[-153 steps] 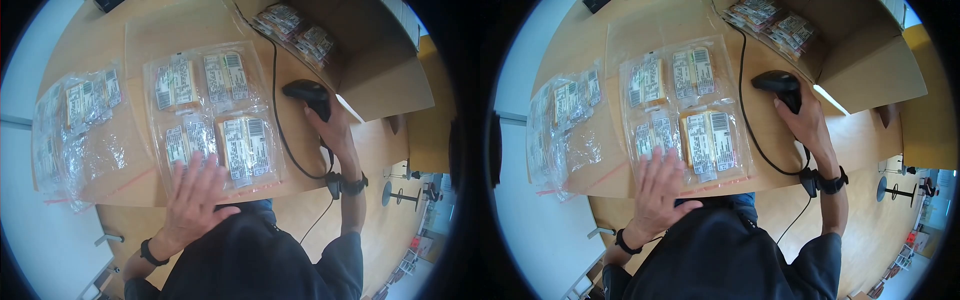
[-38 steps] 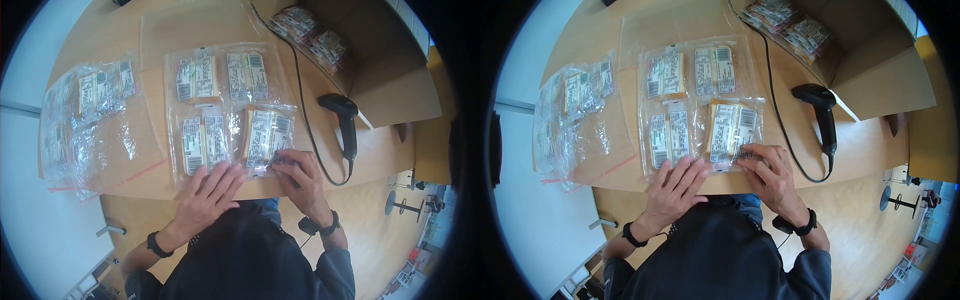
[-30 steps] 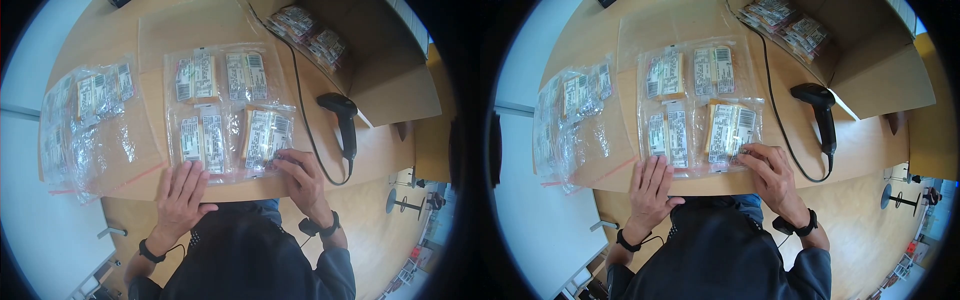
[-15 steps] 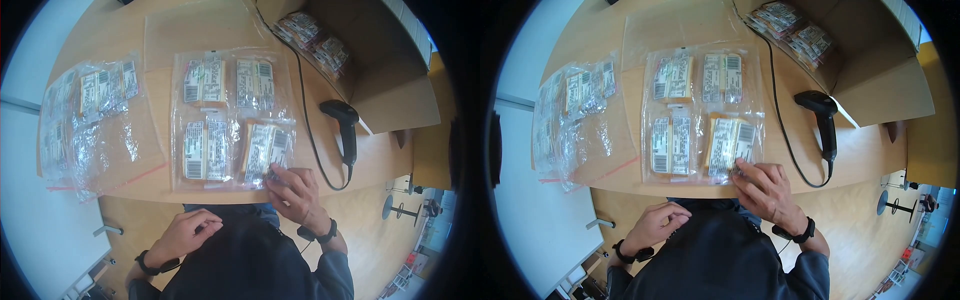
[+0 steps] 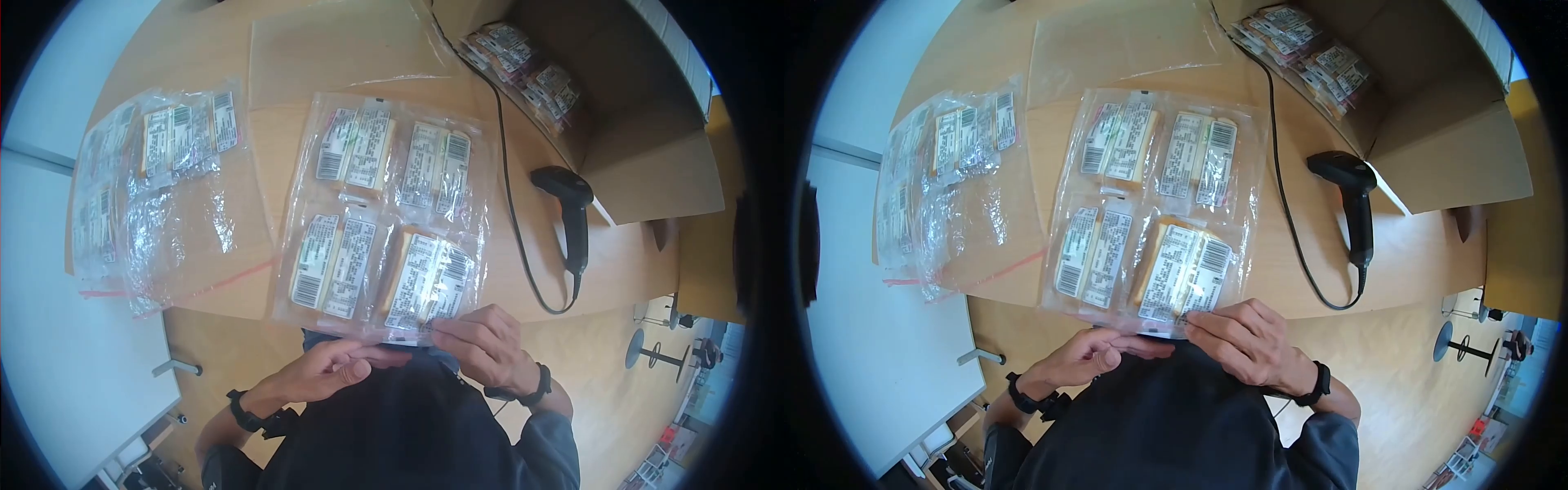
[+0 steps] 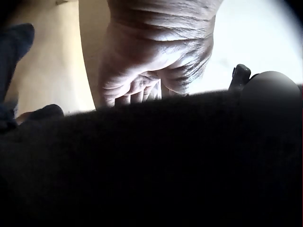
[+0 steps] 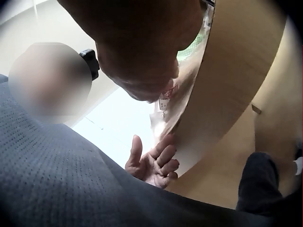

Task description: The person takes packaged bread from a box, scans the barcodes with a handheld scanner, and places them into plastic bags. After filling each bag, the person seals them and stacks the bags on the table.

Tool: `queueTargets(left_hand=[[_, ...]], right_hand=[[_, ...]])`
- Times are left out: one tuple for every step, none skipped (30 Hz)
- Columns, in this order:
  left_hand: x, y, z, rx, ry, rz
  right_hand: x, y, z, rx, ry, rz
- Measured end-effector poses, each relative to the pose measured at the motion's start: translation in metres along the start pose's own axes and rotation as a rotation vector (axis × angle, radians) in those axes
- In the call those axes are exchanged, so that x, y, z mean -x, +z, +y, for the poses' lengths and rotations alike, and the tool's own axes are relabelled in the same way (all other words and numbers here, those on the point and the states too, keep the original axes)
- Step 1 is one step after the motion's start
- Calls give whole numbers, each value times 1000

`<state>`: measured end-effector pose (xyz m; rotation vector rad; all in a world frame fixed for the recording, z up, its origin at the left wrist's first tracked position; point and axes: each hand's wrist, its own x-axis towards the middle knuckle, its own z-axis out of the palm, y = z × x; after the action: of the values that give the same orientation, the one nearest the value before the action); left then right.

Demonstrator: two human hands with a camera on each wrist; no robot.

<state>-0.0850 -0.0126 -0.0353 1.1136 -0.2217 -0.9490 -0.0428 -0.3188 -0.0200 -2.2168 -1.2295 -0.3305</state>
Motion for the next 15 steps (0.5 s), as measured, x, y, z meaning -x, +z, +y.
queueTargets(left_hand=[[-3, 1, -4, 0, -2, -1], [-6, 1, -12, 119, 59, -10], [-11, 5, -10, 238, 119, -18], [-13, 10, -5, 239, 120, -14], [-16, 15, 5, 410, 72, 185], [-18, 18, 13, 578, 21, 384], [-18, 19, 10, 577, 22, 382], [-18, 21, 4, 534, 32, 413], [-18, 21, 1, 493, 41, 445], [-17, 23, 1, 494, 39, 447], [-17, 24, 3, 475, 59, 486], [-18, 25, 3, 454, 80, 524], [-18, 24, 3, 454, 79, 524], [-19, 23, 2, 467, 75, 521], [-18, 22, 1, 479, 71, 519]], right_hand=[[-3, 1, -2, -27, -3, -4], [-6, 2, -3, -54, -7, -7], [-7, 1, -5, -57, -8, -7], [-9, 1, -6, -68, -29, -46], [-10, 0, -6, -76, -50, -84], [-9, 1, -4, -75, -51, -83], [-8, 1, -1, -120, -38, -113], [-8, 1, 2, -165, -27, -142], [-12, 0, 2, -164, -29, -141], [-18, -2, 1, -111, 90, -74], [-23, -1, 0, -57, 210, -8], [-26, 1, 3, 21, 301, 1], [-30, 4, 8, 21, 302, 1], [-36, 6, 13, 28, 300, -40], [-38, 9, 16, 34, 299, -79]])
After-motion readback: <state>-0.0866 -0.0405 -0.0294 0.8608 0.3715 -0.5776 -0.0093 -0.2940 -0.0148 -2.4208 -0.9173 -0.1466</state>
